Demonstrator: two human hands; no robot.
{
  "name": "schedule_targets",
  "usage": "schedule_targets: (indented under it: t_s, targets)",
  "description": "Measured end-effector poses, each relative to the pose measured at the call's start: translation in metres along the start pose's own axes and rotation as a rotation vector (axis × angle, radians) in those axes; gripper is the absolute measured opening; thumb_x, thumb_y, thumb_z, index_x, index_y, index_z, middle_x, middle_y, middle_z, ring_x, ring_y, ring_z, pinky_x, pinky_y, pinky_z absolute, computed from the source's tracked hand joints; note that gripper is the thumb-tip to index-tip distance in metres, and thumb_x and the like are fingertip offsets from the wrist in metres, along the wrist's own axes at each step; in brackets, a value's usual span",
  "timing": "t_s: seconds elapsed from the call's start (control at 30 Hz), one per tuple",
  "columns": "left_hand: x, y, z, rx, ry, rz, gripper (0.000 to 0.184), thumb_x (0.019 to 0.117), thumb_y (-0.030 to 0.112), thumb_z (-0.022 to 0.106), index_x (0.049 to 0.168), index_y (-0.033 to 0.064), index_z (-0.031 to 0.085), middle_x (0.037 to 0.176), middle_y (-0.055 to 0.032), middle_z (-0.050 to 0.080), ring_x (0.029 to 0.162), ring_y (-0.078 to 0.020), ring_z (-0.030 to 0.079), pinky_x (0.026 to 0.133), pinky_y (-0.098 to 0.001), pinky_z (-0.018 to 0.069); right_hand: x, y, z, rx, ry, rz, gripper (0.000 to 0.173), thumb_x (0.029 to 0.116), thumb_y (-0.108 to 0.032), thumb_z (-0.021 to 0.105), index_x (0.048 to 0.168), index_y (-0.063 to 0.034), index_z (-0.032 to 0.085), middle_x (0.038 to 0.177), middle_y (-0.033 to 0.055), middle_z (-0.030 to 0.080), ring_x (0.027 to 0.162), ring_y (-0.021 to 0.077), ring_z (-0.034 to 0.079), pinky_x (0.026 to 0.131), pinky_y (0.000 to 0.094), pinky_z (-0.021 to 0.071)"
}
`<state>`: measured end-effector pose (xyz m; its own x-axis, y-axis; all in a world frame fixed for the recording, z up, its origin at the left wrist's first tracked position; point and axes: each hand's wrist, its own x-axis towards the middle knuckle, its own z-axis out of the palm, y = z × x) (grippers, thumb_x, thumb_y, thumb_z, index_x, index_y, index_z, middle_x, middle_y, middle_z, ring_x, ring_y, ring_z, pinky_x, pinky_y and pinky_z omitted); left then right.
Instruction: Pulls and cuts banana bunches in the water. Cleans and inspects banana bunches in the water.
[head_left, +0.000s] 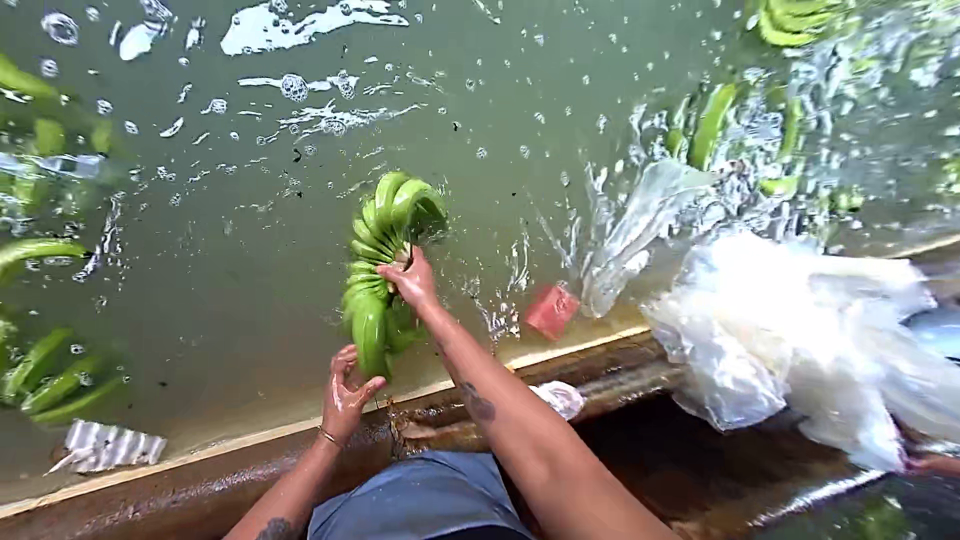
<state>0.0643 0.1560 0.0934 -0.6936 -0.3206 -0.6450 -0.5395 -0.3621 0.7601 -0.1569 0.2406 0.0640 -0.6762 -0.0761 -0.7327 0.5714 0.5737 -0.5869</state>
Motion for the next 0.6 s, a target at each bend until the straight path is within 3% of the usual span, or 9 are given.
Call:
schedule_targets:
  t_s: [0.07, 0.13, 0.2, 0.23, 0.3, 0.33, 0.43, 0.53, 0.6]
  targets:
    - [0.013, 0.011, -0.015, 0.023, -0.012, -0.077, 0.087, 0.0858, 0.045, 0.071, 0.147, -0.0056, 0.036, 0.135, -0.0163, 0.058, 0.118, -0.02, 0.062, 0.093, -0.0383, 0.0567, -0.002, -0.005, 0.0, -0.177, -0.101, -0.067, 0.081, 0.0812, -0.02, 0.086, 0.148, -0.0052, 0.043, 0.115, 0.0286, 0.066, 0.101, 0.0423, 0.068, 0.087, 0.0623, 0.0556]
    - [0.043, 0.034, -0.034, -0.072, 0.135, -0.133, 0.068, 0.1046, 0.036, 0.044, 0.16, 0.0066, 0.017, 0.145, -0.0202, 0.051, 0.125, -0.0287, 0.058, 0.095, -0.0487, 0.0543, -0.01, -0.001, 0.004, -0.423, -0.204, -0.184, 0.082, 0.0802, -0.019, 0.084, 0.151, -0.0127, 0.043, 0.113, 0.025, 0.07, 0.1, 0.0441, 0.069, 0.084, 0.066, 0.0557]
    - [0.08, 0.053, -0.06, -0.159, 0.2, -0.113, 0.063, 0.1101, 0.046, 0.024, 0.163, 0.0225, 0.001, 0.157, -0.0182, 0.037, 0.133, -0.0338, 0.051, 0.098, -0.0575, 0.05, -0.015, 0.011, 0.007, -0.628, -0.335, -0.394, 0.077, 0.0855, -0.017, 0.079, 0.154, -0.0154, 0.044, 0.129, 0.0195, 0.067, 0.104, 0.043, 0.07, 0.086, 0.0659, 0.0557]
    - [0.096, 0.057, -0.071, -0.187, 0.187, -0.088, 0.068, 0.108, 0.055, 0.025, 0.164, 0.0285, -0.003, 0.159, -0.0163, 0.035, 0.135, -0.0348, 0.05, 0.099, -0.0599, 0.0494, -0.017, 0.017, 0.006, -0.706, -0.402, -0.514, 0.073, 0.0875, -0.015, 0.078, 0.154, -0.0177, 0.046, 0.138, 0.0169, 0.063, 0.104, 0.042, 0.07, 0.084, 0.0656, 0.0566]
    - [0.116, 0.047, -0.086, -0.16, 0.122, -0.067, 0.083, 0.101, 0.066, 0.04, 0.164, 0.031, 0.0, 0.16, -0.0096, 0.04, 0.137, -0.0269, 0.052, 0.103, -0.0523, 0.0516, -0.019, 0.021, -0.004, -0.793, -0.519, -0.642, 0.068, 0.0914, -0.014, 0.074, 0.154, -0.0258, 0.048, 0.15, 0.0132, 0.055, 0.101, 0.0398, 0.071, 0.079, 0.0645, 0.0571]
    - [0.118, 0.032, -0.091, -0.158, 0.106, -0.08, 0.081, 0.1014, 0.057, 0.047, 0.164, 0.0266, 0.006, 0.158, -0.0097, 0.042, 0.136, -0.0242, 0.051, 0.105, -0.0485, 0.0512, -0.025, 0.02, -0.012, -0.796, -0.534, -0.615, 0.066, 0.093, -0.021, 0.074, 0.153, -0.0274, 0.048, 0.151, 0.0107, 0.054, 0.103, 0.0387, 0.071, 0.081, 0.0651, 0.0563]
    - [0.105, -0.006, -0.086, -0.228, 0.162, -0.209, 0.064, 0.1091, 0.029, 0.04, 0.163, 0.0202, 0.007, 0.157, -0.0161, 0.039, 0.131, -0.0254, 0.054, 0.098, -0.0457, 0.0531, -0.037, 0.021, -0.045, -0.659, -0.319, -0.421, 0.053, 0.0955, -0.047, 0.07, 0.133, -0.0098, 0.064, 0.127, 0.0173, 0.067, 0.105, 0.0386, 0.07, 0.087, 0.0636, 0.0552]
    - [0.085, -0.021, -0.068, -0.324, 0.127, -0.355, 0.053, 0.1121, 0.034, 0.022, 0.16, 0.0158, 0.008, 0.143, -0.0186, 0.051, 0.114, -0.0272, 0.063, 0.086, -0.0455, 0.0581, -0.035, 0.04, -0.071, -0.497, -0.074, -0.224, 0.046, 0.1082, -0.041, 0.05, 0.12, 0.0015, 0.065, 0.1, 0.0228, 0.071, 0.093, 0.0396, 0.07, 0.085, 0.062, 0.0542]
    - [0.08, -0.024, -0.06, -0.373, 0.066, -0.375, 0.054, 0.1116, 0.035, 0.023, 0.158, 0.0093, 0.01, 0.135, -0.0218, 0.055, 0.108, -0.03, 0.066, 0.084, -0.0479, 0.059, -0.028, 0.043, -0.075, -0.474, 0.007, -0.198, 0.04, 0.1112, -0.031, 0.044, 0.119, 0.0012, 0.068, 0.096, 0.0215, 0.072, 0.091, 0.0395, 0.071, 0.085, 0.0616, 0.0539]
